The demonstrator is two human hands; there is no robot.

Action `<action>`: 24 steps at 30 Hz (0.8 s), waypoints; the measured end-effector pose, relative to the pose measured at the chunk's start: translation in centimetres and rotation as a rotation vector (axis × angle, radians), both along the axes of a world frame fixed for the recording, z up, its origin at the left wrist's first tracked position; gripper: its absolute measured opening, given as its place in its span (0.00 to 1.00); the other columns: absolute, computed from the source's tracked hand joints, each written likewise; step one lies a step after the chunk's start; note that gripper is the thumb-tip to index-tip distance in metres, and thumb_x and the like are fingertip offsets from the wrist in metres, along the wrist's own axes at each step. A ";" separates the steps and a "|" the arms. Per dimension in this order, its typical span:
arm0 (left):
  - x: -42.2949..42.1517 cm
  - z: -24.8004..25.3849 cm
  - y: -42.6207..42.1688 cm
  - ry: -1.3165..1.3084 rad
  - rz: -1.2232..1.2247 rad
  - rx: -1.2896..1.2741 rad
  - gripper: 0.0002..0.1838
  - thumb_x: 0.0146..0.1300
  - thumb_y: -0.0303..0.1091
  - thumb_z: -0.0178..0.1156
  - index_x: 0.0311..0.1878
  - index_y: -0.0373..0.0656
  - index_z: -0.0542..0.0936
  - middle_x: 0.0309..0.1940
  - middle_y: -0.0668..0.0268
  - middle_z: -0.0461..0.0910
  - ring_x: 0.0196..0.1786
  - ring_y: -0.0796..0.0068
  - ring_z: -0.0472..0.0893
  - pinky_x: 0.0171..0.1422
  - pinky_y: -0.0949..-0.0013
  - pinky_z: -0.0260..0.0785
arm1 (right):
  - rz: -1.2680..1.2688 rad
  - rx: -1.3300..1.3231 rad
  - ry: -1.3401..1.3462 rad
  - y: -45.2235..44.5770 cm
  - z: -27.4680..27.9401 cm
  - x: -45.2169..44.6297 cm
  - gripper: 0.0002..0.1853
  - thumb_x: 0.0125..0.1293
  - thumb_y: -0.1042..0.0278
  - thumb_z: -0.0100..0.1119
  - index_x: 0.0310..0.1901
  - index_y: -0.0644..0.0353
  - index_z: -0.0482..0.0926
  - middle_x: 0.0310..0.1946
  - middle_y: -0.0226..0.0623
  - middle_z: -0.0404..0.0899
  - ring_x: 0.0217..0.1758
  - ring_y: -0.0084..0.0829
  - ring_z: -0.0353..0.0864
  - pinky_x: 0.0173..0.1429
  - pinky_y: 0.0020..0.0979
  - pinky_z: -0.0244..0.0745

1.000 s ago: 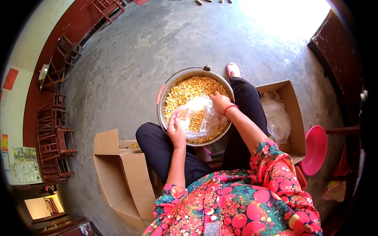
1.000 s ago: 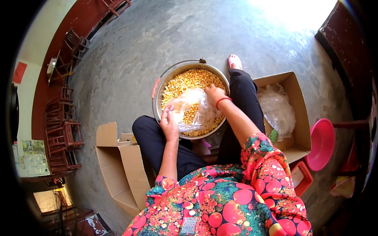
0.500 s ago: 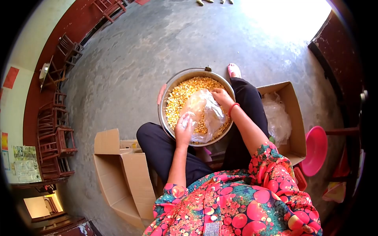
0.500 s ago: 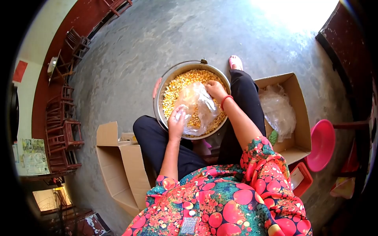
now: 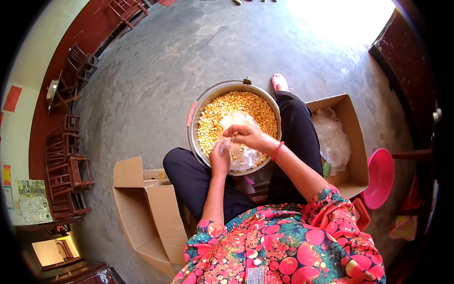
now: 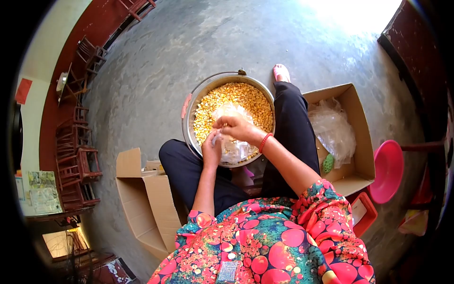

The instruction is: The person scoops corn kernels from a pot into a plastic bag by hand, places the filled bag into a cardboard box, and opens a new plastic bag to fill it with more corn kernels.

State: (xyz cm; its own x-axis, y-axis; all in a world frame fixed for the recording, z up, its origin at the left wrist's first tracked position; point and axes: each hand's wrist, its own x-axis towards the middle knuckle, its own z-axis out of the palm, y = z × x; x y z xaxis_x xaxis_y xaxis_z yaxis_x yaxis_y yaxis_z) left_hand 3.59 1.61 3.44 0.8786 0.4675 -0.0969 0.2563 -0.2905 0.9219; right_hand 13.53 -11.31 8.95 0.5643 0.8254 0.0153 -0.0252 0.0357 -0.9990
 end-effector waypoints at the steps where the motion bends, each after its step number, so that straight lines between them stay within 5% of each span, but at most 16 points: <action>1: 0.0 0.3 0.1 0.011 -0.017 0.027 0.13 0.54 0.25 0.51 0.43 0.31 0.73 0.35 0.58 0.77 0.38 0.74 0.76 0.44 0.73 0.66 | 0.060 -0.060 0.071 -0.1 0.1 -0.7 0.14 0.57 0.75 0.47 0.46 0.63 0.70 0.42 0.36 0.72 0.48 0.24 0.68 0.53 0.25 0.62; 9: 0.2 1.4 -0.3 -0.023 0.003 0.136 0.14 0.55 0.24 0.49 0.46 0.31 0.72 0.34 0.59 0.77 0.38 0.76 0.76 0.45 0.75 0.66 | -0.111 0.027 0.209 0.5 -1.9 -2.1 0.18 0.53 0.80 0.44 0.48 0.63 0.70 0.44 0.39 0.72 0.51 0.27 0.68 0.55 0.26 0.62; 13: 0.2 0.9 -0.1 -0.111 0.000 0.000 0.15 0.55 0.20 0.46 0.47 0.31 0.71 0.36 0.57 0.77 0.38 0.72 0.77 0.44 0.72 0.67 | -0.268 -0.316 -0.250 -1.1 -1.2 -0.7 0.07 0.50 0.77 0.49 0.32 0.63 0.75 0.25 0.39 0.77 0.31 0.30 0.76 0.37 0.28 0.70; 19: 0.4 1.8 0.0 -0.175 0.047 -0.087 0.14 0.57 0.21 0.45 0.48 0.32 0.70 0.35 0.63 0.76 0.38 0.78 0.75 0.45 0.76 0.65 | -0.116 -0.576 -0.870 -1.9 -2.0 -3.2 0.12 0.49 0.57 0.54 0.26 0.58 0.75 0.22 0.43 0.75 0.29 0.39 0.76 0.34 0.36 0.70; 23: 0.1 2.9 -0.1 -0.200 0.085 -0.077 0.14 0.57 0.20 0.45 0.48 0.34 0.71 0.35 0.63 0.76 0.38 0.78 0.74 0.45 0.77 0.64 | -0.072 -0.599 -0.706 -1.2 -2.4 -3.2 0.08 0.50 0.64 0.56 0.27 0.60 0.75 0.25 0.40 0.76 0.30 0.36 0.76 0.36 0.31 0.70; 24: 0.1 2.7 0.1 -0.211 0.099 -0.079 0.15 0.57 0.20 0.45 0.48 0.34 0.71 0.35 0.63 0.76 0.38 0.78 0.74 0.45 0.77 0.64 | -0.001 -0.404 -0.498 -1.3 -1.3 -2.7 0.07 0.50 0.66 0.55 0.28 0.61 0.75 0.25 0.40 0.76 0.30 0.33 0.76 0.36 0.30 0.70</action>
